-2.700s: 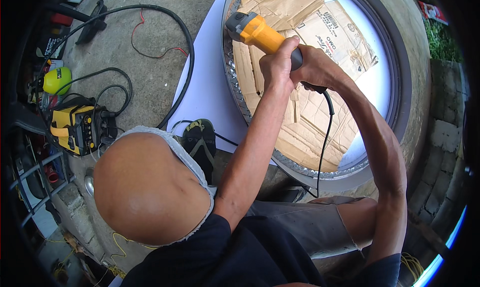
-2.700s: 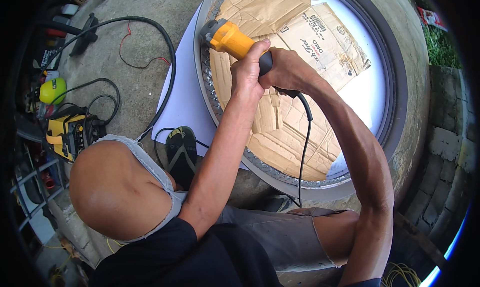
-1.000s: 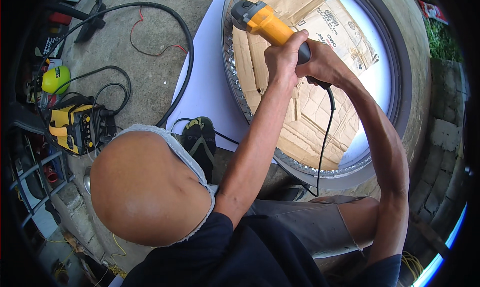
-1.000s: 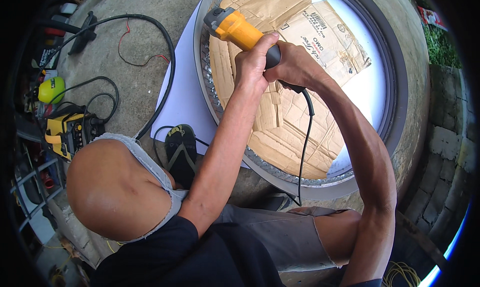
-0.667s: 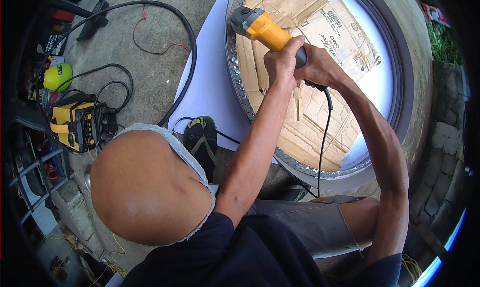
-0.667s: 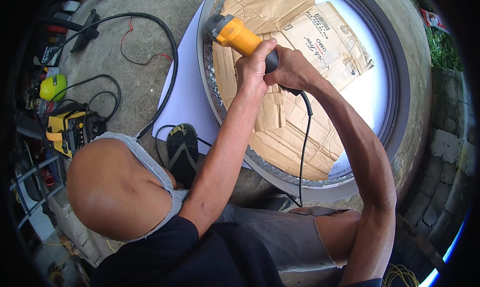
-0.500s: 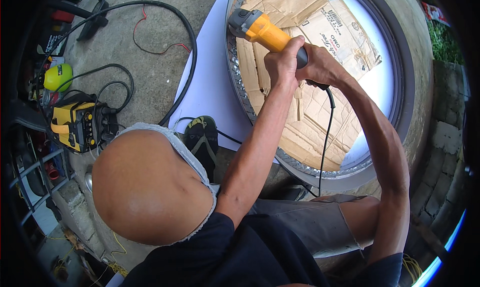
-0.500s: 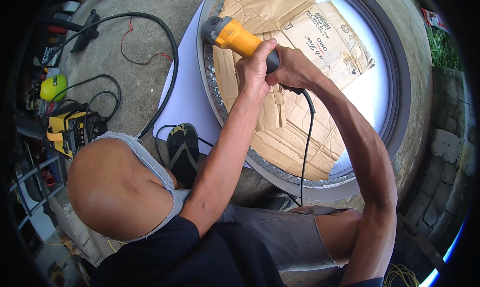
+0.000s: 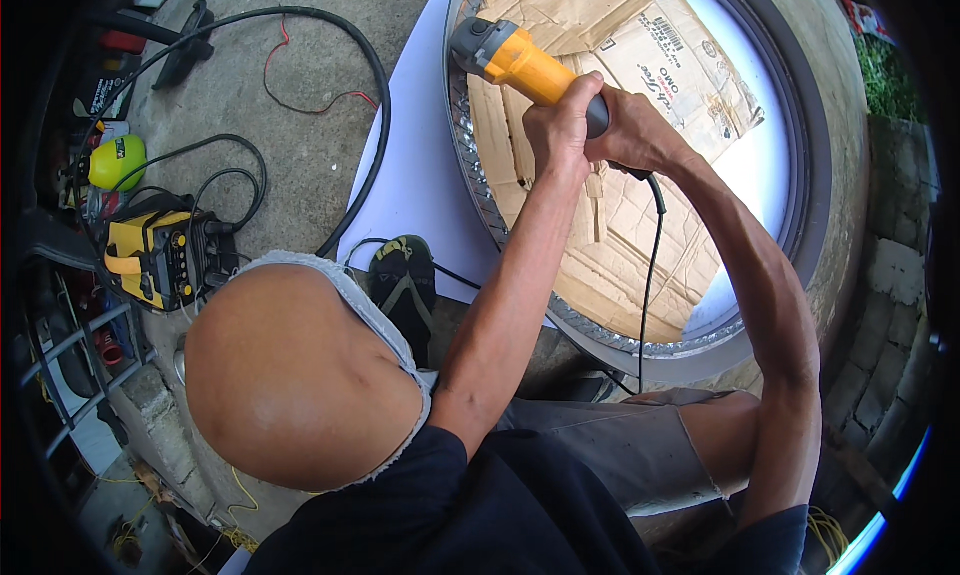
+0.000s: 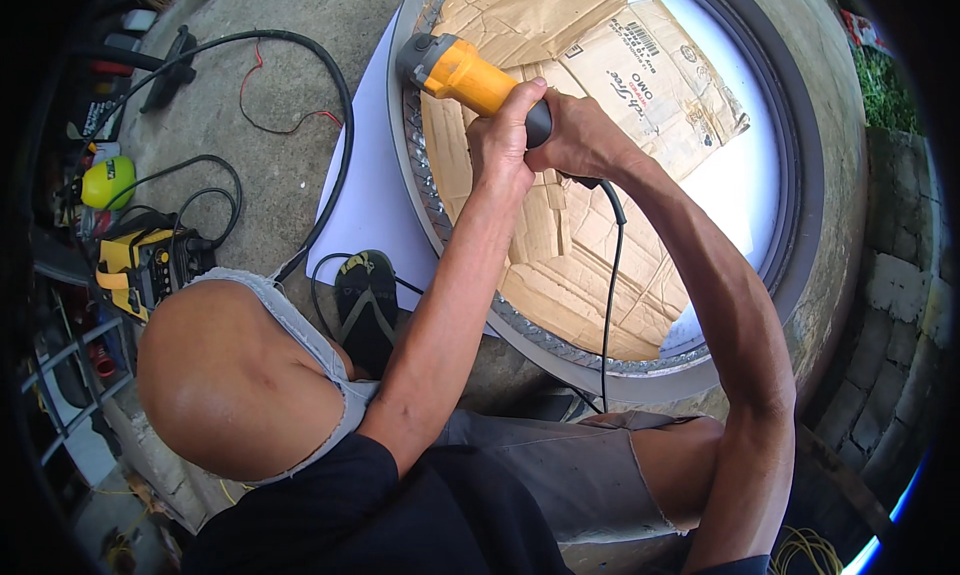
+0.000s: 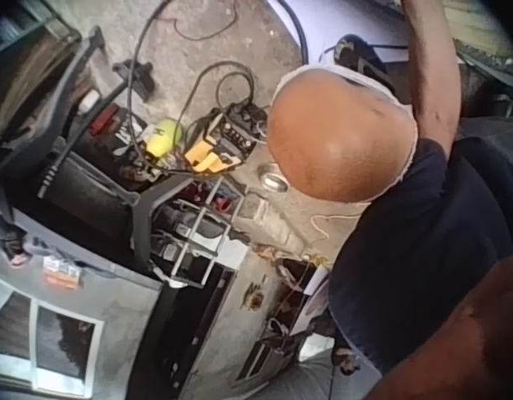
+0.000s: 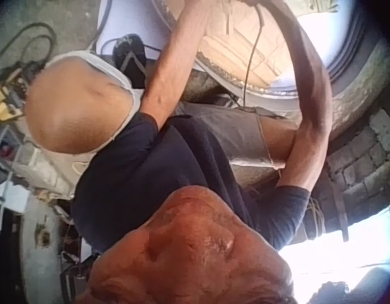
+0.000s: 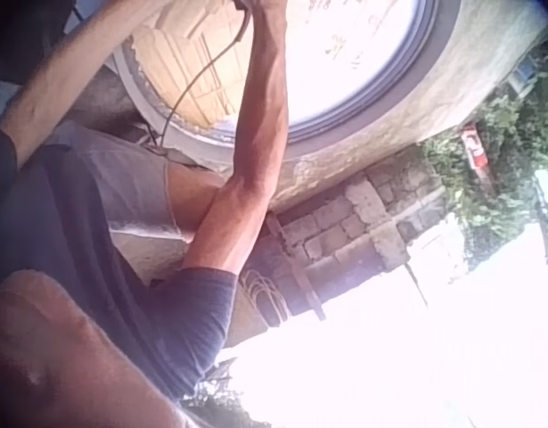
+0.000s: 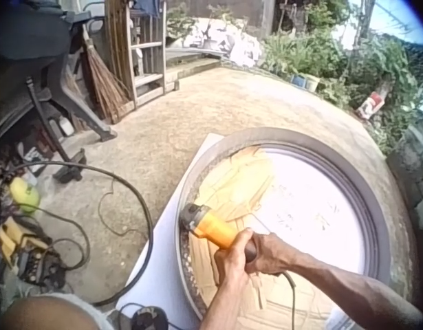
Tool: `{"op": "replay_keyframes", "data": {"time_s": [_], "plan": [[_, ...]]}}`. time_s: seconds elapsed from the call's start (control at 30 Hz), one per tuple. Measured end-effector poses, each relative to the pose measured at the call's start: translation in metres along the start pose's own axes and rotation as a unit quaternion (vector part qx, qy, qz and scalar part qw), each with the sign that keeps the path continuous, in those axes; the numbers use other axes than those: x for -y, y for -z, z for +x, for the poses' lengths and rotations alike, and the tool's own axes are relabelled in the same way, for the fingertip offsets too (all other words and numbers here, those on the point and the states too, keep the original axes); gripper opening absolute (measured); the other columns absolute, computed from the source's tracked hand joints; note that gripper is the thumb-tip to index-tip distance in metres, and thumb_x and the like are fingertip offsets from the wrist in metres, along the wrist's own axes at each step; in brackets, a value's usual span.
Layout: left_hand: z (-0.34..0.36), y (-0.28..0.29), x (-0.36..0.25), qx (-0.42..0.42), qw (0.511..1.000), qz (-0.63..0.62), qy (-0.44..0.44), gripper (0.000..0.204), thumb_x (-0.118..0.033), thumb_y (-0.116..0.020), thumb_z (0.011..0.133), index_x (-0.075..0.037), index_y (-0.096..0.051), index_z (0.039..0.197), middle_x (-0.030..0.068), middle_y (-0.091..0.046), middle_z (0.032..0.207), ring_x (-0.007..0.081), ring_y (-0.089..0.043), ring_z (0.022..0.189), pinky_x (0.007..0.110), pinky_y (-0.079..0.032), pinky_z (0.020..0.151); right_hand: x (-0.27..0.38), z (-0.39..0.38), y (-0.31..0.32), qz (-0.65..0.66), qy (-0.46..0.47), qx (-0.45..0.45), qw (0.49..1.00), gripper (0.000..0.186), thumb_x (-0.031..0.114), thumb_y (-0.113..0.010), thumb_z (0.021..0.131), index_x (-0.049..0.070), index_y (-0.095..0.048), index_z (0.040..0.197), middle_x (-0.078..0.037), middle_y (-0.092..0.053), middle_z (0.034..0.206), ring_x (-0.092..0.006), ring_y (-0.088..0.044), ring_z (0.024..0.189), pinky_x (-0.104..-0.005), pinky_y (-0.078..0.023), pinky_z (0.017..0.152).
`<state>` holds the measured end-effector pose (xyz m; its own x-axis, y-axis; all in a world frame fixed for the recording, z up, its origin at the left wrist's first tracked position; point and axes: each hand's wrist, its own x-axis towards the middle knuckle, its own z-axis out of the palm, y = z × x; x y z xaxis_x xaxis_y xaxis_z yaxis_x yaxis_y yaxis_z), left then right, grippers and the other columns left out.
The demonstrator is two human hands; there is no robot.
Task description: Grinding the outer edge of a large circular metal ring using an angle grinder.
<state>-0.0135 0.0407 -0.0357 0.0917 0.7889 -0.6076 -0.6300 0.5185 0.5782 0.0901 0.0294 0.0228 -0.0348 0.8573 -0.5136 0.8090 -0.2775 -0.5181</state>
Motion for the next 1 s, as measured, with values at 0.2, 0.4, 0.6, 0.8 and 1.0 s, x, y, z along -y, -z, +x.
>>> {"op": "replay_keyframes", "data": {"time_s": [0.2,0.4,0.6,0.8,1.0], "plan": [[0.001,0.0,0.0,0.008,1.0,-0.007,0.01,0.046,-0.018,-0.088,0.073,0.005,-0.065,0.106,0.0109,-0.068,0.097,0.0195,-0.068,0.084,0.035,-0.057,0.076,0.001,0.001,0.004,0.019,-0.003,0.027,0.999,0.077,0.027,-0.084,0.059,0.0,-0.059,0.127,-0.022,-0.073,0.105,-0.0356,-0.071,0.095,-0.0409,-0.056,0.089],[0.0,-0.002,0.003,0.008,1.0,-0.016,-0.007,0.049,-0.022,-0.088,0.07,0.007,-0.067,0.103,0.0131,-0.068,0.096,0.0219,-0.068,0.08,0.037,-0.057,0.072,-0.008,0.005,0.001,0.001,0.009,0.001,1.0,0.074,0.025,-0.083,0.06,0.0,-0.06,0.125,-0.019,-0.074,0.099,-0.0312,-0.072,0.086,-0.0392,-0.058,0.081],[-0.002,-0.004,0.001,0.007,1.0,-0.016,-0.002,0.048,-0.021,-0.088,0.07,0.007,-0.067,0.102,0.0129,-0.068,0.096,0.0216,-0.068,0.08,0.037,-0.057,0.072,-0.003,0.002,0.002,0.011,0.011,-0.021,1.0,0.073,0.025,-0.083,0.06,0.0,-0.06,0.123,-0.018,-0.074,0.097,-0.0288,-0.072,0.083,-0.0381,-0.058,0.077],[-0.002,-0.004,0.0,0.001,1.0,-0.015,-0.003,0.048,-0.021,-0.088,0.07,0.008,-0.067,0.103,0.0132,-0.068,0.096,0.0218,-0.068,0.08,0.038,-0.056,0.072,-0.002,0.001,0.001,0.02,0.001,-0.022,1.0,0.073,0.025,-0.083,0.06,0.0,-0.06,0.124,-0.019,-0.073,0.098,-0.0293,-0.072,0.087,-0.039,-0.058,0.081],[0.0,-0.004,-0.001,0.008,1.0,-0.027,0.001,0.05,-0.02,-0.088,0.072,0.009,-0.066,0.106,0.0134,-0.068,0.099,0.0219,-0.068,0.084,0.037,-0.056,0.076,0.002,0.0,0.001,-0.003,-0.001,-0.026,1.0,0.071,0.025,-0.083,0.06,0.0,-0.061,0.123,-0.02,-0.074,0.1,-0.0324,-0.072,0.09,-0.0397,-0.058,0.085]]}}
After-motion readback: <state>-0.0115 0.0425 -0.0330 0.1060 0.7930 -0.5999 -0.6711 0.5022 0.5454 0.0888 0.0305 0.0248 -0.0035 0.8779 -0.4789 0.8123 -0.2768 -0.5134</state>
